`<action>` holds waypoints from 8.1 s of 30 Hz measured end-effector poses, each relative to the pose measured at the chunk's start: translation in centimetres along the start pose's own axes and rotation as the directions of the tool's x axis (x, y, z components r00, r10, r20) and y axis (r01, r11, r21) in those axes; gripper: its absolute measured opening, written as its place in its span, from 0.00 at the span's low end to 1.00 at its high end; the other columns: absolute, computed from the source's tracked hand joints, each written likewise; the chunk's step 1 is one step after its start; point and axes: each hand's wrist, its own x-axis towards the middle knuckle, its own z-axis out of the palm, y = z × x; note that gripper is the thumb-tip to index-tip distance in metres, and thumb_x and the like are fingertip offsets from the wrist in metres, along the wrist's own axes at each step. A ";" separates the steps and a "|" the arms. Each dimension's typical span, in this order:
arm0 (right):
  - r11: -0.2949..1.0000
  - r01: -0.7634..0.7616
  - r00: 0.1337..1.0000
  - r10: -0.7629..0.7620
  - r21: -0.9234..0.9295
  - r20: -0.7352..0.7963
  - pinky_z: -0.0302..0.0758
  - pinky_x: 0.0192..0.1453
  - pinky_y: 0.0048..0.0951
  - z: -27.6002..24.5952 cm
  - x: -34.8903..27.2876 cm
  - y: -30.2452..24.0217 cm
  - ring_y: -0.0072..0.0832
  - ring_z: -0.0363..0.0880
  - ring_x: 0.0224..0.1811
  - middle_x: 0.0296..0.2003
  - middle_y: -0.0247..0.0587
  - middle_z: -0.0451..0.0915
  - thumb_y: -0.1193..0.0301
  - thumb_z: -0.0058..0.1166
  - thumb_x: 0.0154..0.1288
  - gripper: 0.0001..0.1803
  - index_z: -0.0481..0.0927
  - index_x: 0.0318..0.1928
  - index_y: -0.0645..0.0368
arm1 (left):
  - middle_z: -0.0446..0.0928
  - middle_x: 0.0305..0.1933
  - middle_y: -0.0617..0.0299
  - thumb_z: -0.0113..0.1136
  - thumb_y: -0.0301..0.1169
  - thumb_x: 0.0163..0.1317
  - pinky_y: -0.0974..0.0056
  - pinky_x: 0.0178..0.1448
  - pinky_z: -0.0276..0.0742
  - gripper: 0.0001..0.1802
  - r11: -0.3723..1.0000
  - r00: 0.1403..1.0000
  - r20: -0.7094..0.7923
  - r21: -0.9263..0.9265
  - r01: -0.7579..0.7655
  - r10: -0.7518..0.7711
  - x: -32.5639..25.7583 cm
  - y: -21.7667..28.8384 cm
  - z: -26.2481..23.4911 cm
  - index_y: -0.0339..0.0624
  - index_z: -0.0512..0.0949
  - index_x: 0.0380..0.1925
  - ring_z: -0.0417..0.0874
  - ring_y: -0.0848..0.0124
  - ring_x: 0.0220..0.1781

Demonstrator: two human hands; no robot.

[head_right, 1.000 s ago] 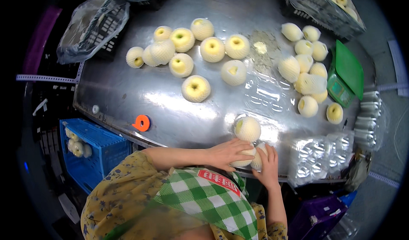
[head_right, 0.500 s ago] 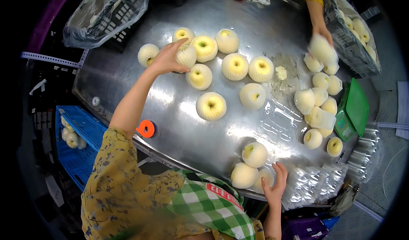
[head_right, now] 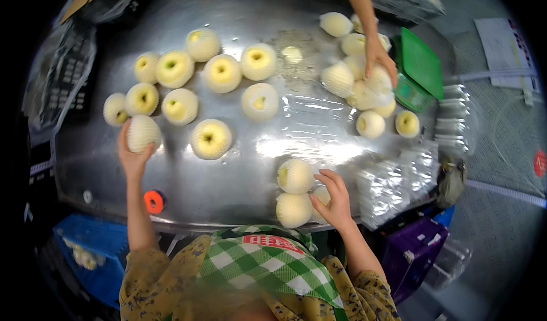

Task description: The person picks up foam-wrapped pears and places them into plastic containers, then uses a hand-held tape dispenser to seal the containers before placing them into a blue crate.

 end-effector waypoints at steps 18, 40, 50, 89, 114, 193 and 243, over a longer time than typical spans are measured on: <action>0.807 0.570 0.741 -0.586 0.152 0.328 0.71 0.55 0.39 12.2 12.7 -14.4 0.44 0.72 0.53 0.52 0.47 0.71 0.74 0.65 0.46 0.30 0.72 0.54 0.58 | 0.61 0.60 0.49 0.73 0.26 0.31 0.50 0.63 0.66 0.41 0.909 0.979 0.117 0.365 -0.201 0.169 -5.1 -1.0 2.3 0.50 0.73 0.55 0.63 0.46 0.61; 0.966 0.041 0.976 -0.093 0.254 0.197 0.65 0.63 0.44 22.3 13.7 -11.9 0.53 0.64 0.59 0.57 0.57 0.62 0.60 0.74 0.38 0.55 0.55 0.66 0.57 | 0.63 0.63 0.49 0.71 0.31 0.40 0.54 0.65 0.63 0.40 0.979 0.922 0.382 0.150 -0.138 0.072 -0.7 -0.9 0.9 0.45 0.68 0.59 0.63 0.51 0.64; 0.951 0.278 0.900 -0.306 -0.132 -0.311 0.69 0.59 0.45 11.3 18.9 -7.2 0.52 0.67 0.57 0.57 0.55 0.63 0.61 0.70 0.43 0.46 0.61 0.62 0.59 | 0.63 0.63 0.49 0.69 0.30 0.45 0.52 0.66 0.61 0.35 0.964 0.957 0.262 0.197 -0.177 0.122 -0.5 1.3 0.5 0.42 0.70 0.57 0.63 0.51 0.65; -0.025 -0.419 0.891 0.180 0.908 0.416 0.65 0.65 0.35 14.4 9.7 -5.7 0.36 0.73 0.56 0.56 0.46 0.73 0.52 0.42 0.69 0.29 0.70 0.59 0.62 | 0.60 0.66 0.55 0.60 0.28 0.58 0.59 0.65 0.65 0.41 0.028 0.595 0.780 -0.602 0.798 -0.197 -8.2 13.3 7.7 0.44 0.51 0.69 0.64 0.66 0.67; 0.069 -0.040 0.885 0.466 0.997 0.003 0.64 0.63 0.30 6.0 -8.5 -4.0 0.28 0.67 0.58 0.55 0.41 0.68 0.61 0.40 0.72 0.25 0.59 0.64 0.58 | 0.67 0.60 0.56 0.63 0.29 0.59 0.64 0.63 0.67 0.37 0.321 0.355 0.935 -0.334 0.886 -0.007 -19.1 21.9 13.1 0.43 0.58 0.66 0.69 0.69 0.61; 0.880 -0.444 0.883 0.398 -0.169 -0.249 0.69 0.53 0.40 3.4 -1.0 5.3 0.40 0.65 0.53 0.48 0.42 0.68 0.56 0.63 0.45 0.28 0.77 0.51 0.39 | 0.70 0.52 0.55 0.72 0.37 0.37 0.53 0.58 0.68 0.33 0.796 0.523 0.614 -0.342 -0.499 0.592 -14.6 13.8 22.0 0.45 0.74 0.47 0.69 0.54 0.55; -0.072 -0.247 0.785 0.570 0.966 0.243 0.77 0.50 0.38 7.4 -1.1 7.4 0.41 0.79 0.45 0.61 0.55 0.64 0.63 0.35 0.66 0.33 0.47 0.70 0.58 | 0.45 0.75 0.55 0.61 0.66 0.42 0.32 0.59 0.64 0.50 0.615 0.435 0.826 0.143 -0.776 0.357 -8.9 17.4 20.1 0.71 0.58 0.68 0.53 0.43 0.72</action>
